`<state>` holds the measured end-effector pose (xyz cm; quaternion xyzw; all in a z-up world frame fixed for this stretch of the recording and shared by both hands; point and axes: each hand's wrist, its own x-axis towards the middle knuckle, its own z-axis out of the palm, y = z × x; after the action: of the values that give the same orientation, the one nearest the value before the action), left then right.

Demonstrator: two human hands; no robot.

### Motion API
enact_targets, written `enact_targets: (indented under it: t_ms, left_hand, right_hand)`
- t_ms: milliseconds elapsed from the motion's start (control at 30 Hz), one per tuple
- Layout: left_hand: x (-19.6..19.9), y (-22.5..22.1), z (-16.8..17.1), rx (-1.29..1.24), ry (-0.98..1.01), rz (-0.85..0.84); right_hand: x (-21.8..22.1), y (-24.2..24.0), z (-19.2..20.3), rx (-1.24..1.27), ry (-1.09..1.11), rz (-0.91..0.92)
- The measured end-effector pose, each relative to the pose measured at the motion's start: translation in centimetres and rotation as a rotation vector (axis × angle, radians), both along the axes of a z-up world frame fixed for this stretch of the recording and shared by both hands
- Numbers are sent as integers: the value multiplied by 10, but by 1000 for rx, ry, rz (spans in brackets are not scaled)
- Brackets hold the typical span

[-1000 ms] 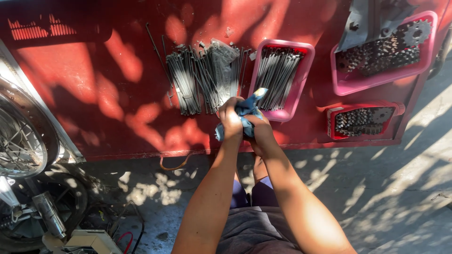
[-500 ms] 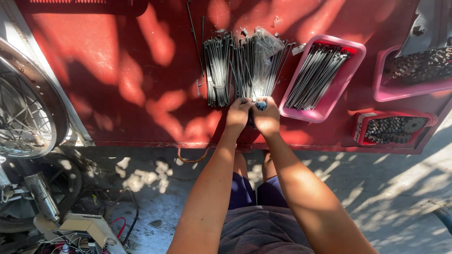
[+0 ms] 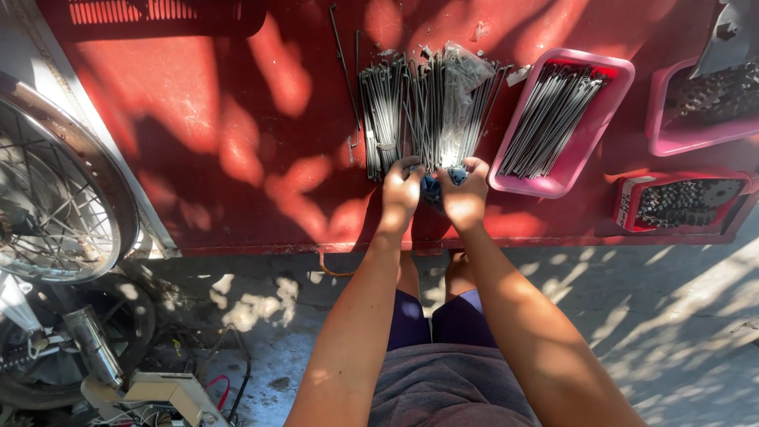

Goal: The person is cleaning motorcycle wheel spokes one by one using a blue cloth.

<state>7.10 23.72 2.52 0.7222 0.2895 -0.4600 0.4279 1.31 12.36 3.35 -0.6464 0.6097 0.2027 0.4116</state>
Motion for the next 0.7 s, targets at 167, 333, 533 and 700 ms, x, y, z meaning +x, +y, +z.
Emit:
enact_targets:
  t_ms: [167,333,533,700]
  left_hand:
    - [15,0,29,13,5,-9]
    - [15,2,45,-4,-25,-76]
    - [10,-9,84,-13,-255,-315]
    - [18,-26,97,-39,-391,-343]
  right_hand:
    - [20,10,5,-143,-27,-158]
    - [0,-3,-39,-73,17,-205]
    - [-30,1,-41,108,-69,-273]
    - [-31,-5,19,188,98,2]
